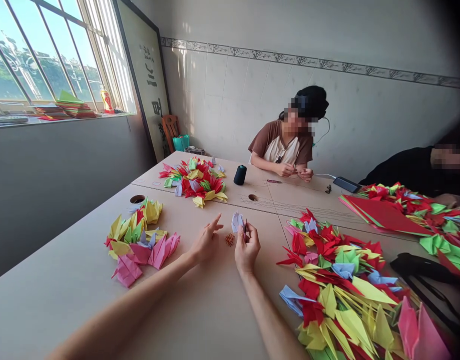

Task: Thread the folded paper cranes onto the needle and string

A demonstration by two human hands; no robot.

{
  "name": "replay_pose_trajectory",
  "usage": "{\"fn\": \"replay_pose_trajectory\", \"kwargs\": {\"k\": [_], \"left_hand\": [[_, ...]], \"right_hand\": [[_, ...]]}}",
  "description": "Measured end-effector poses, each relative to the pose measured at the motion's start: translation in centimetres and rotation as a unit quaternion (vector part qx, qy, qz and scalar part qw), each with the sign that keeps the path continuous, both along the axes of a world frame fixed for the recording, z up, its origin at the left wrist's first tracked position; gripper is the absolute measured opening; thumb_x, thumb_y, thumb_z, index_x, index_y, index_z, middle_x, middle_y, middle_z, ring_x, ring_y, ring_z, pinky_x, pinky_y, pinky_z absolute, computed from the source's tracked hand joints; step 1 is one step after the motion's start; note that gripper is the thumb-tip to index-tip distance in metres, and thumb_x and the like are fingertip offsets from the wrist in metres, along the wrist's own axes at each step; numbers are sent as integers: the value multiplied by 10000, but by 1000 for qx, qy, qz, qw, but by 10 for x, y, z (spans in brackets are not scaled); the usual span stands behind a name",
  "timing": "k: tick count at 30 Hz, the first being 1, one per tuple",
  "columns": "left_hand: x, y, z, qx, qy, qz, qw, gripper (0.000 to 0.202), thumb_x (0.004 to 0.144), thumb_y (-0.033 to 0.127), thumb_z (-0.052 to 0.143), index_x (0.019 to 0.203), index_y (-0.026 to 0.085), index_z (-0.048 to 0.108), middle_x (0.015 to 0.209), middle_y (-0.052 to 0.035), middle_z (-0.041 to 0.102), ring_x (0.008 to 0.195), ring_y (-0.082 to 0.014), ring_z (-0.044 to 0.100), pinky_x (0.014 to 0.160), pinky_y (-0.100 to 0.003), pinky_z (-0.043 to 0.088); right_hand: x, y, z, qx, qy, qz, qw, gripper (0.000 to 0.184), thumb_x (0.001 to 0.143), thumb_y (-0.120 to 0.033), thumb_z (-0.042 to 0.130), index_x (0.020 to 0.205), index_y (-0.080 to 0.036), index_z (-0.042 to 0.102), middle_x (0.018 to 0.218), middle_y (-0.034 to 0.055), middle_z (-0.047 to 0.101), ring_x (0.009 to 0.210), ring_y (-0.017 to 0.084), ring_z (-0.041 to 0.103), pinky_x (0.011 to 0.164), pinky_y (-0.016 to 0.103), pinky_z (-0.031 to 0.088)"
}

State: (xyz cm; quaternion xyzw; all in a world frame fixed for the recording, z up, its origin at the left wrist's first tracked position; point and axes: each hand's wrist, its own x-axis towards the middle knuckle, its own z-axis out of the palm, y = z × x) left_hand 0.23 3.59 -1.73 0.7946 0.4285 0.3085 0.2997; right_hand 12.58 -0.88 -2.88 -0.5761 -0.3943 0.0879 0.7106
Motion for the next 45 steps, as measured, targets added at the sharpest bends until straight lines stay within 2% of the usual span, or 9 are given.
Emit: {"fn": "replay_pose_trajectory", "kwargs": {"k": [3, 6, 12, 17, 20, 23, 28, 38, 45], "left_hand": [[-3, 1, 2, 18, 25, 47, 998, 732, 712, -10, 376, 1416, 149, 252, 1128, -110, 636, 1086, -218, 534, 922, -376, 391], [-4, -1, 4, 5, 11, 32, 999, 634, 735, 24, 409, 1354, 156, 372, 1022, -96, 673, 1034, -225, 558, 886, -374, 413], [9, -10, 14, -72, -263, 13, 962, 316, 870, 293, 434, 1166, 195, 483, 1018, -82, 649, 827, -163, 607, 740, -306, 475], [16, -16, 13, -83, -355, 4, 931, 301, 869, 415, 454, 1038, 169, 491, 805, -27, 622, 684, -128, 574, 666, -271, 472], [16, -19, 7, -79, -386, 4, 919, 295, 847, 396, 512, 1039, 190, 426, 807, -14, 613, 684, -121, 570, 652, -257, 469], [15, -23, 5, -65, -387, -13, 920, 285, 828, 357, 559, 1004, 208, 392, 846, -16, 601, 756, -134, 592, 683, -263, 472], [13, -25, 6, -3, -354, -4, 935, 212, 821, 302, 573, 960, 203, 449, 916, -29, 590, 847, -146, 594, 736, -274, 470], [9, -24, 7, 20, -316, -18, 948, 197, 883, 268, 432, 959, 191, 596, 975, -68, 633, 893, -174, 583, 778, -293, 468], [11, -22, 4, 12, -321, -9, 947, 188, 860, 292, 492, 965, 183, 604, 914, -55, 636, 839, -161, 590, 759, -283, 474]], "right_hand": [[0, 0, 0, -7, -5, -4, 1000, 350, 840, -422, 499, 991, -119, 590, 958, 138, 664, 790, 184, 640, 683, 272, 516], [0, -1, 0, -7, -7, 3, 1000, 349, 840, -420, 502, 997, -119, 587, 966, 137, 662, 800, 185, 640, 687, 270, 516], [-3, -3, -1, 2, 0, 82, 997, 320, 861, -389, 495, 1045, -136, 561, 983, 122, 655, 779, 177, 646, 646, 258, 519], [-6, -5, -3, 3, -23, 137, 990, 284, 857, -357, 515, 1052, -155, 559, 964, 97, 655, 676, 147, 637, 600, 251, 515], [-6, -5, -4, -4, -34, 148, 988, 265, 860, -345, 514, 1044, -159, 561, 890, 71, 658, 582, 118, 602, 561, 238, 504], [-5, -6, -5, -8, -33, 145, 989, 270, 860, -338, 506, 1057, -160, 558, 890, 71, 660, 580, 116, 600, 555, 240, 507], [-4, -6, -9, -8, -31, 156, 987, 333, 811, -322, 569, 1108, -173, 541, 1051, 103, 644, 786, 170, 650, 641, 268, 536], [-3, -5, -11, -17, -55, 138, 989, 308, 819, -295, 540, 1101, -172, 566, 998, 93, 662, 671, 146, 633, 584, 257, 522], [-6, -6, -7, -19, -50, 117, 992, 330, 828, -389, 540, 1063, -166, 602, 846, 69, 681, 626, 146, 631, 554, 251, 512]]}}
